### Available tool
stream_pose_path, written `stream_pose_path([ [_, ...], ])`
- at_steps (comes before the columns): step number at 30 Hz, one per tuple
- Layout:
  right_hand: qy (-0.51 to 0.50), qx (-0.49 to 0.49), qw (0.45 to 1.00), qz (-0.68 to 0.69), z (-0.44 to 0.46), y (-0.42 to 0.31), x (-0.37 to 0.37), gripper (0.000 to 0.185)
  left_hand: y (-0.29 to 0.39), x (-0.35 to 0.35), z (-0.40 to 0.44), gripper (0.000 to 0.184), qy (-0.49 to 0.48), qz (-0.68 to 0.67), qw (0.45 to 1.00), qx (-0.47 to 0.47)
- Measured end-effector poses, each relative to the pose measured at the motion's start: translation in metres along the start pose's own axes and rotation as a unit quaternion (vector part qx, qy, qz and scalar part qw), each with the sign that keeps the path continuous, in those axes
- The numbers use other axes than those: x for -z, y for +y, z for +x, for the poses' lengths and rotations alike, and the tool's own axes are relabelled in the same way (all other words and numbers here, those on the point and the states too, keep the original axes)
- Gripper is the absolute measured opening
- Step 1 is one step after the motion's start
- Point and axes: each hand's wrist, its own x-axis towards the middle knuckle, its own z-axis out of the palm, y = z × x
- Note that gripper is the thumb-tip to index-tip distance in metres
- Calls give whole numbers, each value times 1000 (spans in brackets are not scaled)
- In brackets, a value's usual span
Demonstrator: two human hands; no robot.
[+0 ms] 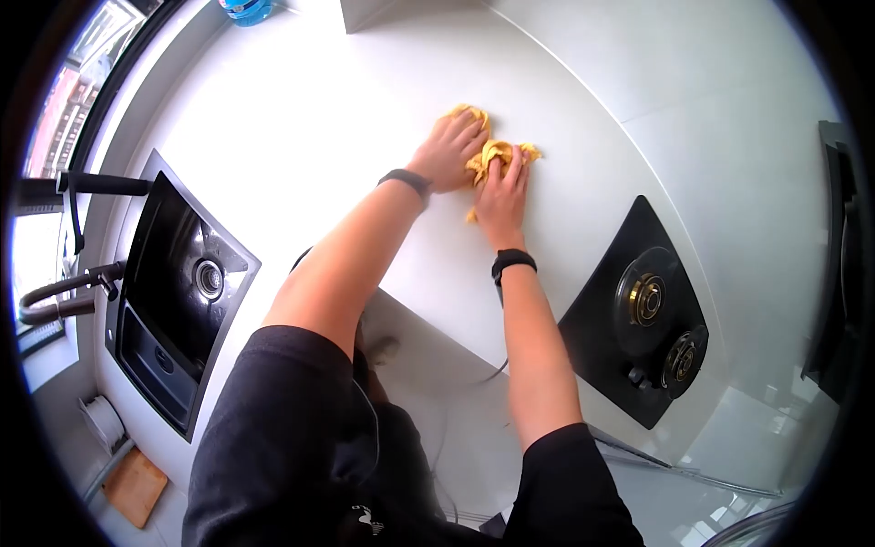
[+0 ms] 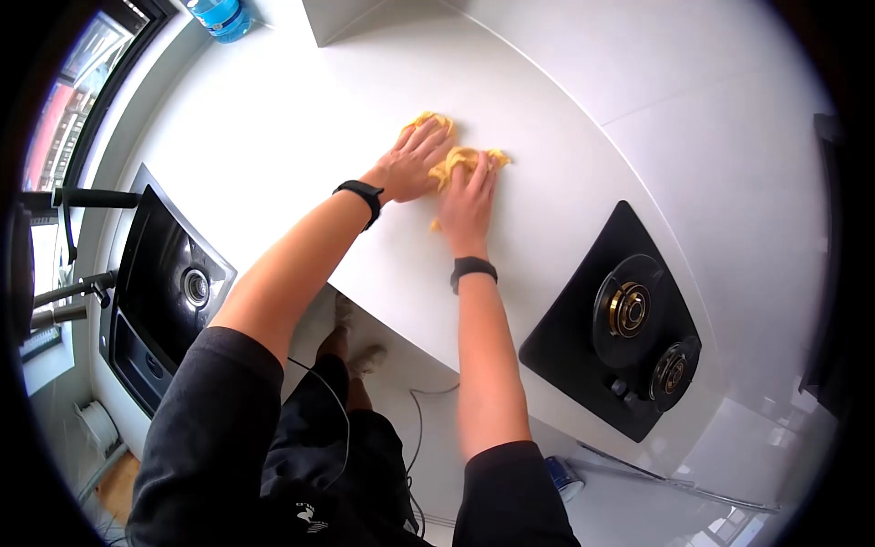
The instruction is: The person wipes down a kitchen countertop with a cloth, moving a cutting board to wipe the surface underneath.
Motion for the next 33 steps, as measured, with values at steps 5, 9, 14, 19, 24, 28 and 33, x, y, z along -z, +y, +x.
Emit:
stream_pose_path([
  [5, 11, -9, 1000, -22, 57, 34, -27, 40, -27, -13, 66, 71, 46, 2, 999, -1],
  [9, 16, -21, 999, -29, 105, 61, -48, 40, -53, -22, 121, 68, 95, 16, 995, -15],
  [14, 18, -24, 998, -55, 154, 86, -64, 45, -75, -27, 180, 64, 108, 40, 993, -9],
  [19, -4, -34, 995, -93, 218, 126, -91, 47, -99, -30, 253, 64, 102, 77, 992, 16],
  [24, -13, -37, 991, -128, 233, 133, -95, 48, -103, -22, 270, 66, 46, 68, 996, 35],
  [28, -14, -25, 993, -114, 234, 137, -97, 48, -101, -21, 269, 67, 28, 87, 995, 41],
  [33, -21, -31, 994, -102, 239, 144, -109, 49, -103, -22, 275, 68, 31, 54, 997, 52],
])
